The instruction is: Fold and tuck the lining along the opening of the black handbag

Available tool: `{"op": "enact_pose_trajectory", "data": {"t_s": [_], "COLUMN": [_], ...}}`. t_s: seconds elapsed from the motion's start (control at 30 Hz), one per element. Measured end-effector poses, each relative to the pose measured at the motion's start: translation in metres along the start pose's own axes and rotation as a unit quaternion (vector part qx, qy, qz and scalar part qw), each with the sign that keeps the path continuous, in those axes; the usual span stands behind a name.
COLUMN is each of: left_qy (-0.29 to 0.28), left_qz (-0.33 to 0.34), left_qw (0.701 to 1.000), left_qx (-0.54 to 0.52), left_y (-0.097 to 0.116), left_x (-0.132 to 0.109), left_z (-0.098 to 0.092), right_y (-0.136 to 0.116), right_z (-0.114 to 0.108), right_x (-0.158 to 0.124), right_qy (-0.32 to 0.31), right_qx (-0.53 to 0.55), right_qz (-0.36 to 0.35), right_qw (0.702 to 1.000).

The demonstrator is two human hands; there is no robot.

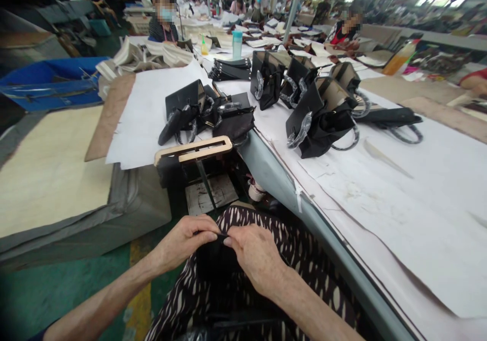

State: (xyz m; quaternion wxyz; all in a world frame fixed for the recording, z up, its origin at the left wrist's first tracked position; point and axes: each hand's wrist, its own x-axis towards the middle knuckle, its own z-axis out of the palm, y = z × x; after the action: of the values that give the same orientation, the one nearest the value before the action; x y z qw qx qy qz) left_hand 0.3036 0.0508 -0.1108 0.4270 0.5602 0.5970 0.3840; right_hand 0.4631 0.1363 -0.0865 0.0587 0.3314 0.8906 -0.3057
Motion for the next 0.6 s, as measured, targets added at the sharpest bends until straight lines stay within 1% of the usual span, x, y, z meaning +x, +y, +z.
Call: {"op": "enact_pose_trajectory", "data": {"t_s": [0.07, 0.13, 0.2, 0.3, 0.43, 0.5, 0.6], "left_qy": [-0.012, -0.011, 0.000, 0.019, 0.050, 0.058, 0.065], "left_qz": [-0.004, -0.007, -0.013, -0.031, -0.069, -0.078, -0.072], "left_qw": [1.000, 0.999, 0.998, 0.997, 0.995, 0.994, 0.995], "left_qx": [-0.028, -0.048, -0.061, -0.072, -0.046, -0.043, -0.040], "left_y": [0.001, 0.001, 0.001, -0.001, 0.000, 0.003, 0.007], "left_x": [-0.002, -0.004, -0.008, -0.015, -0.025, -0.026, -0.022], "left_z": [-0.001, -0.001, -0.002, -0.007, -0.012, -0.011, -0.005], "right_y": [-0.002, -0.005, -0.007, -0.007, -0.007, -0.008, -0.011], "right_z": [-0.005, -0.008, -0.009, -0.004, 0.002, 0.004, 0.006], "right_x": [0.000, 0.001, 0.002, 0.004, 0.005, 0.005, 0.005], "right_qy": [-0.014, -0.030, -0.034, -0.015, -0.004, -0.002, 0.005], "right_qx": [0.049, 0.071, 0.052, 0.018, -0.004, -0.016, -0.024], "right_qz": [-0.014, -0.028, -0.019, -0.005, 0.001, 0.005, 0.018], "right_qw": [0.999, 0.997, 0.998, 1.000, 1.000, 1.000, 1.000]}}
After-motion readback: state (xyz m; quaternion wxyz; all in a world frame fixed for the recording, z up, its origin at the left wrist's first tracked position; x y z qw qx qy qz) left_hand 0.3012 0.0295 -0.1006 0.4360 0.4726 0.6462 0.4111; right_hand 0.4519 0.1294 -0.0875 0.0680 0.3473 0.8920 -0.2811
